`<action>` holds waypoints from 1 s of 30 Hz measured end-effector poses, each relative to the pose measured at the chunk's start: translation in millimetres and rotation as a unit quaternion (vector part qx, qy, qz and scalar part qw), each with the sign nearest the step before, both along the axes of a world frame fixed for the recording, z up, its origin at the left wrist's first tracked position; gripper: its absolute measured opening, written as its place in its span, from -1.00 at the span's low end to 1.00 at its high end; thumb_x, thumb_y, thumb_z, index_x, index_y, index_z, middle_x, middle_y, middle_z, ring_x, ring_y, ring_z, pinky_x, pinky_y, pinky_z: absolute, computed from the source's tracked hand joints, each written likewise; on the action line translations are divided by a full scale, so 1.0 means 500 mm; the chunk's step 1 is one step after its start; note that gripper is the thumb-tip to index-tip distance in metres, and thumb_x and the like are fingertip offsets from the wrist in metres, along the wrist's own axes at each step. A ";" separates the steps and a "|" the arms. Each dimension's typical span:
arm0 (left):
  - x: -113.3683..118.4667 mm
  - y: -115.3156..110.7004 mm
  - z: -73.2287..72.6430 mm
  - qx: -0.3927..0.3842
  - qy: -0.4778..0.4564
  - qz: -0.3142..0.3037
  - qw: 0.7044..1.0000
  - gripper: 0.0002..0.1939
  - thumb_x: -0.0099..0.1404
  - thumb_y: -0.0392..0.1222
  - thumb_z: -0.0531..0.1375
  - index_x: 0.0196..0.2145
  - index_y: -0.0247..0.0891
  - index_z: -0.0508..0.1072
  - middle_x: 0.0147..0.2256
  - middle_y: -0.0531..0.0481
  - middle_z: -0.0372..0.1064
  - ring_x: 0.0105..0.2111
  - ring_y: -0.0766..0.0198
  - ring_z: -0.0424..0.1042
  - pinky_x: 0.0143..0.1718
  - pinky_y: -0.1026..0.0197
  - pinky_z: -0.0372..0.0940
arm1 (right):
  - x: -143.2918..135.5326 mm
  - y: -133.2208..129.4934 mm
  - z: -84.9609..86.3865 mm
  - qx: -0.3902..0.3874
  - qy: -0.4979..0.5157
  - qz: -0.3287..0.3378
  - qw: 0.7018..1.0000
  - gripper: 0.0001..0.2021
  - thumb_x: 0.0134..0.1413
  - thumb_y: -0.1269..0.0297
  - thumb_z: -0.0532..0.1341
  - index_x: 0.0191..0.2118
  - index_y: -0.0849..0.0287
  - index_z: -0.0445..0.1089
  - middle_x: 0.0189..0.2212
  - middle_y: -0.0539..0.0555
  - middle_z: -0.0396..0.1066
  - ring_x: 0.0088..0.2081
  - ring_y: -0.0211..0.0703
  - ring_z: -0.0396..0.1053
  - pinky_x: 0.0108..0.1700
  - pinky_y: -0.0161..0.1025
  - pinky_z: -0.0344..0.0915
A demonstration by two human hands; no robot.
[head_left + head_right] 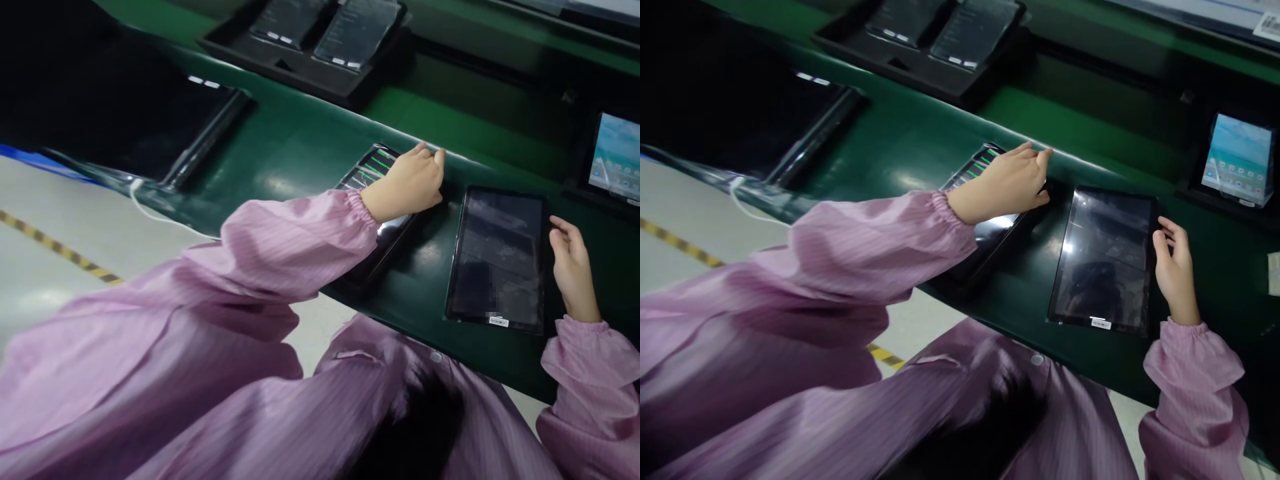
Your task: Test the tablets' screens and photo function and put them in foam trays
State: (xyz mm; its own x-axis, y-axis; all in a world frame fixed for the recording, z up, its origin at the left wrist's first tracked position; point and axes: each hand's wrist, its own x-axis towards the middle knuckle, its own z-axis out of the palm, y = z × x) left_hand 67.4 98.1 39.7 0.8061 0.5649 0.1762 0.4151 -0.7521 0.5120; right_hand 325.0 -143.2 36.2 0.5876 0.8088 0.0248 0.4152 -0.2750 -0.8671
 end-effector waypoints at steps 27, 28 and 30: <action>-0.124 -0.348 0.036 -0.557 -0.011 -0.021 0.830 -0.63 0.51 -0.01 0.17 0.17 -0.19 0.35 -0.18 -0.03 0.63 -0.44 0.23 0.61 -0.36 0.24 0.43 | -0.065 -0.011 0.013 0.008 -0.100 0.123 0.987 -0.05 0.22 -0.02 0.32 0.53 -0.06 -0.25 0.58 0.22 -0.35 0.60 0.17 -0.29 0.57 0.32 -0.16; -0.126 -0.347 0.035 -0.556 -0.013 -0.025 0.831 -0.63 0.50 0.00 0.18 0.16 -0.18 0.35 -0.18 -0.02 0.62 -0.46 0.24 0.60 -0.36 0.24 0.43 | -0.065 -0.011 0.014 0.008 -0.100 0.117 0.988 -0.04 0.21 -0.03 0.34 0.52 -0.05 -0.25 0.58 0.23 -0.35 0.60 0.18 -0.29 0.57 0.32 -0.16; -0.129 -0.347 0.033 -0.561 -0.020 -0.033 0.827 -0.63 0.52 0.03 0.17 0.16 -0.17 0.33 -0.19 -0.01 0.61 -0.48 0.26 0.58 -0.35 0.23 0.42 | -0.071 -0.020 0.023 -0.003 -0.086 0.112 0.990 -0.04 0.23 -0.05 0.32 0.53 -0.06 -0.27 0.58 0.22 -0.38 0.60 0.19 -0.31 0.57 0.33 -0.17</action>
State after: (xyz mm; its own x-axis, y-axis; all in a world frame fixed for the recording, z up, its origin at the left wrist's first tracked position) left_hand 2.8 -75.7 56.0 0.8476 0.3471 -0.4013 0.3576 0.1850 0.9154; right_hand 289.3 -153.3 47.6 0.3807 0.9190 0.1030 0.6071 -0.1644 -0.7774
